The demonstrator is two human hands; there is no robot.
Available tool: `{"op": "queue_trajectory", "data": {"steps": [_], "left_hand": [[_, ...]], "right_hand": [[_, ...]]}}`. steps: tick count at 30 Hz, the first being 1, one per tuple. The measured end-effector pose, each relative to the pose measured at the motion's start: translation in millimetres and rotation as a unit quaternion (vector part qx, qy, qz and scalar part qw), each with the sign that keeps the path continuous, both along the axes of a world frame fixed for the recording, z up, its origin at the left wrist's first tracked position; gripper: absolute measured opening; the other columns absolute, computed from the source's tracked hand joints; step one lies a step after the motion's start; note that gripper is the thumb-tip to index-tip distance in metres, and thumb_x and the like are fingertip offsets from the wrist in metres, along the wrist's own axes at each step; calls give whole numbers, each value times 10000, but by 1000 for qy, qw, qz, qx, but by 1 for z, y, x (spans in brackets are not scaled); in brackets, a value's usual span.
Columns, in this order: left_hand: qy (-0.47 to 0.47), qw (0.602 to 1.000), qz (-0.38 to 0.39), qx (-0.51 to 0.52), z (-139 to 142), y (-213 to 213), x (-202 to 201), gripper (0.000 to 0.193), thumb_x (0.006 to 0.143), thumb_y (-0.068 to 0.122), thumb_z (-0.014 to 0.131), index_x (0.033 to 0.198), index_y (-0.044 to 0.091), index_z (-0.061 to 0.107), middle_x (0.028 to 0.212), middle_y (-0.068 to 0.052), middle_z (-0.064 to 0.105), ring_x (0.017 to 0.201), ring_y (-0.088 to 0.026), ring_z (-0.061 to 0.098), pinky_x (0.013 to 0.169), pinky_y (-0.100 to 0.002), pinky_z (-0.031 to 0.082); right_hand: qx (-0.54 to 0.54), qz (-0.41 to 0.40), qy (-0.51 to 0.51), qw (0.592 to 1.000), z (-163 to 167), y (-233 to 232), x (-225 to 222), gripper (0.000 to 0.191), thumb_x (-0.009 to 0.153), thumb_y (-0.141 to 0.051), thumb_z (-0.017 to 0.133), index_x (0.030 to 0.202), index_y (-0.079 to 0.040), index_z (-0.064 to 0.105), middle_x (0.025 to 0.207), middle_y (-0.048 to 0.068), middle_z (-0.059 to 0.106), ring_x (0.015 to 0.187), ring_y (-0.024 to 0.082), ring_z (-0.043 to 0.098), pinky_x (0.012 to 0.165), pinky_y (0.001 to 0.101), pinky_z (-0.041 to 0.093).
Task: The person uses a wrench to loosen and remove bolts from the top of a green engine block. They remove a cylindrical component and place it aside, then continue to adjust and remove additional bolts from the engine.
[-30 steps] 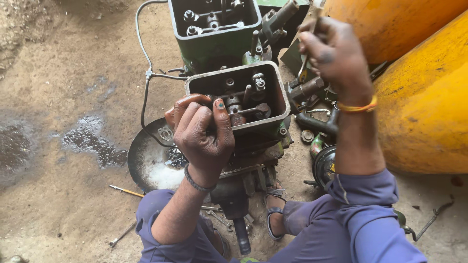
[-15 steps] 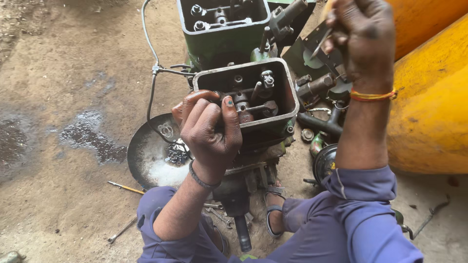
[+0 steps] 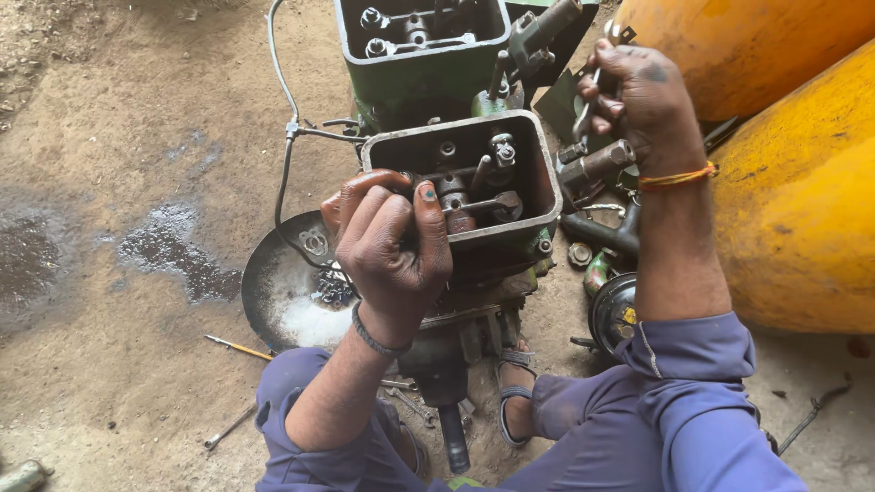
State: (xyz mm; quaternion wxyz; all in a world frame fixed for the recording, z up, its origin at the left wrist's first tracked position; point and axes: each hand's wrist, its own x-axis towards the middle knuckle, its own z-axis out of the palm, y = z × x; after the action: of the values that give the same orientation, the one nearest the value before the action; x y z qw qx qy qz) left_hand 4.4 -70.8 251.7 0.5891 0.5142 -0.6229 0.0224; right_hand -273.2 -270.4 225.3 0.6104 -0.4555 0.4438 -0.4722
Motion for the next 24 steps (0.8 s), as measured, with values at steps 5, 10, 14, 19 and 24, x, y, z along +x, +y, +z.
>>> {"op": "queue_trajectory", "data": {"steps": [5, 10, 14, 19, 24], "left_hand": [[-7, 1000, -2, -7, 1, -1, 0, 261, 957, 0, 689, 729, 36, 568, 797, -102, 594, 940, -281, 644, 922, -396, 387], [-12, 1000, -1, -12, 1, -1, 0, 263, 943, -16, 694, 722, 35, 561, 793, -103, 596, 935, -285, 646, 906, -407, 392], [25, 999, -22, 3, 0, -1, 0, 274, 971, -17, 688, 738, 16, 548, 819, -120, 588, 912, -285, 625, 857, -374, 435], [10, 1000, -20, -12, -1, -1, 1, 275, 957, -25, 686, 726, 13, 541, 811, -119, 586, 904, -284, 627, 849, -395, 435], [29, 999, -28, -6, -3, -2, 1, 278, 976, -17, 686, 742, 9, 538, 831, -120, 591, 912, -280, 623, 842, -375, 450]], "right_hand": [[-13, 1, -40, 999, 3, 6, -5, 177, 1126, -189, 573, 1030, -42, 591, 794, 86, 634, 498, 59, 446, 441, 242, 400], [-3, 22, 52, 998, 1, 5, 4, 202, 1113, -224, 549, 1006, -60, 599, 759, 79, 644, 433, 52, 425, 372, 233, 378], [-19, 23, 54, 998, -1, 3, 8, 226, 1126, -265, 488, 1030, -92, 599, 752, 45, 625, 435, 51, 415, 374, 226, 358], [30, 62, -102, 992, -2, 9, 4, 246, 1162, -290, 440, 1020, -119, 545, 729, 4, 531, 466, 48, 375, 393, 213, 315], [40, 44, -70, 996, -1, 16, 4, 214, 1150, -264, 463, 1049, -104, 564, 765, 24, 578, 479, 34, 376, 404, 194, 317]]}}
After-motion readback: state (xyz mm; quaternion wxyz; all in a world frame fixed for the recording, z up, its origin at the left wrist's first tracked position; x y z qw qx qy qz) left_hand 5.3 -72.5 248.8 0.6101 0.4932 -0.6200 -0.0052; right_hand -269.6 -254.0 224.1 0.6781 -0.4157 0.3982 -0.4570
